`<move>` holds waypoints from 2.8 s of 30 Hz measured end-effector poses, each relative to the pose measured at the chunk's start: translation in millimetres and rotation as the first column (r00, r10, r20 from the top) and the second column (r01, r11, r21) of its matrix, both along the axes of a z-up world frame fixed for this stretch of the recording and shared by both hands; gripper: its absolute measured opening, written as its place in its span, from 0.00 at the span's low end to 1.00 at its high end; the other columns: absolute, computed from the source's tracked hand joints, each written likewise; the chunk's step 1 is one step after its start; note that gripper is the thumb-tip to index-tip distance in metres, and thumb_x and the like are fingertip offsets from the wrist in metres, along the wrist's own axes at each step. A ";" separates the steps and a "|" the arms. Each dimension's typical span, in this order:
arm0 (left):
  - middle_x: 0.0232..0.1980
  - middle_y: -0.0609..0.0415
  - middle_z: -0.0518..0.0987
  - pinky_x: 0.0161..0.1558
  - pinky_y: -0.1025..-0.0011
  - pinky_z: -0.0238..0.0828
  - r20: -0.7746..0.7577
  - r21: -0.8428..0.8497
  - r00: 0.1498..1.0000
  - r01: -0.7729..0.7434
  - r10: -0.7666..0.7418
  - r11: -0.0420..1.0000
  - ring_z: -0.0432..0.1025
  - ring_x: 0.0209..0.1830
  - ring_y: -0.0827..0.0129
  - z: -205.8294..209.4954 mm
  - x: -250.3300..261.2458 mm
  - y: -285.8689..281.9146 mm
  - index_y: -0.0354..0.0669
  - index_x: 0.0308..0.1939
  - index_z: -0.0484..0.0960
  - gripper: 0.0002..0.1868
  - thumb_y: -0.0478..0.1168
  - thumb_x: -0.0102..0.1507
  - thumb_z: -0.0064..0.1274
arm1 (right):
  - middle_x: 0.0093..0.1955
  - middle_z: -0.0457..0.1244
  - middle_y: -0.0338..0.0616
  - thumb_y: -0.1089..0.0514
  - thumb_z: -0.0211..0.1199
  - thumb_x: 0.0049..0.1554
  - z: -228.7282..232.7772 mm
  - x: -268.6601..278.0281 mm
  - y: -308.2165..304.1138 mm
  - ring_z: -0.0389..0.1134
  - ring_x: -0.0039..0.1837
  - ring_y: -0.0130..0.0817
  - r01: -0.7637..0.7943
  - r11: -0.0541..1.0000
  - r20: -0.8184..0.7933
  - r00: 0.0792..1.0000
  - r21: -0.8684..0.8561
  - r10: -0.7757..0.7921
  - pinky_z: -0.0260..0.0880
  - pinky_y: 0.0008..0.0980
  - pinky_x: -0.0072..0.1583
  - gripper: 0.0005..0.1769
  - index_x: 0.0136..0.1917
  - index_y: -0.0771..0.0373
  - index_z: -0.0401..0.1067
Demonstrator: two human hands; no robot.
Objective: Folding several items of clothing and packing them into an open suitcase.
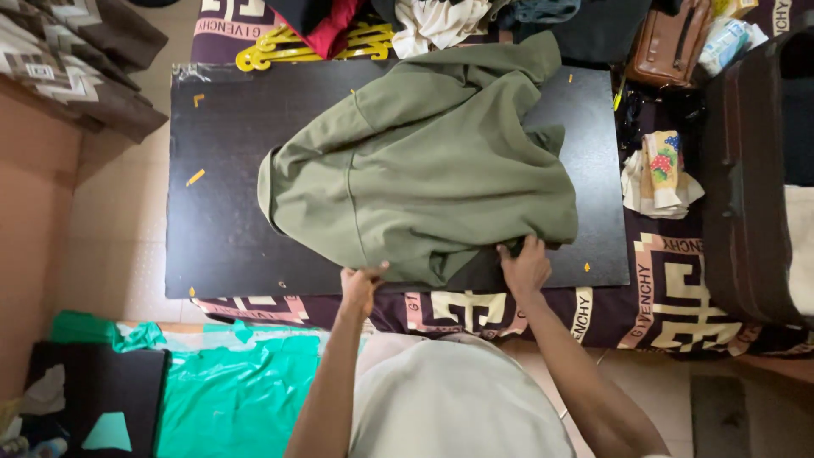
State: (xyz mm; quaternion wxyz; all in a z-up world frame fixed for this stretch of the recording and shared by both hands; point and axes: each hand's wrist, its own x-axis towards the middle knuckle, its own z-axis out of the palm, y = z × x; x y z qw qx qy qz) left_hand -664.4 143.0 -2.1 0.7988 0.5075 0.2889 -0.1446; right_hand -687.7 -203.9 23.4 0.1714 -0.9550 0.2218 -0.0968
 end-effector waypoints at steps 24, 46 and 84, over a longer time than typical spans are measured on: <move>0.26 0.53 0.80 0.25 0.69 0.71 0.123 -0.152 0.992 0.017 0.002 0.988 0.76 0.21 0.65 68.7 1.9 58.4 0.44 0.37 0.78 0.07 0.40 0.59 0.60 | 0.52 0.71 0.50 0.56 0.67 0.52 -39.5 -76.9 69.9 0.73 0.52 0.38 -0.312 0.868 -0.140 0.910 0.387 0.390 0.70 0.39 0.54 0.18 0.56 0.61 0.81; 0.54 0.46 0.82 0.59 0.51 0.73 -0.104 -0.400 0.982 -0.186 0.158 0.897 0.78 0.51 0.53 -13.4 -29.7 106.8 0.37 0.56 0.79 0.22 0.41 0.60 0.61 | 0.52 0.71 0.58 0.55 0.57 0.61 -144.0 -37.7 64.1 0.73 0.43 0.49 0.387 -0.280 -0.424 0.902 0.879 -0.082 0.71 0.36 0.39 0.21 0.62 0.71 0.66; 0.47 0.38 0.82 0.52 0.56 0.75 -0.285 0.871 0.836 0.021 0.469 0.491 0.78 0.46 0.50 38.1 63.4 113.6 0.26 0.46 0.83 0.36 0.48 0.43 0.81 | 0.48 0.72 0.57 0.70 0.71 0.35 -53.2 195.1 -199.0 0.73 0.46 0.46 0.304 0.431 -0.175 0.933 0.849 -0.314 0.75 0.44 0.52 0.20 0.45 0.74 0.78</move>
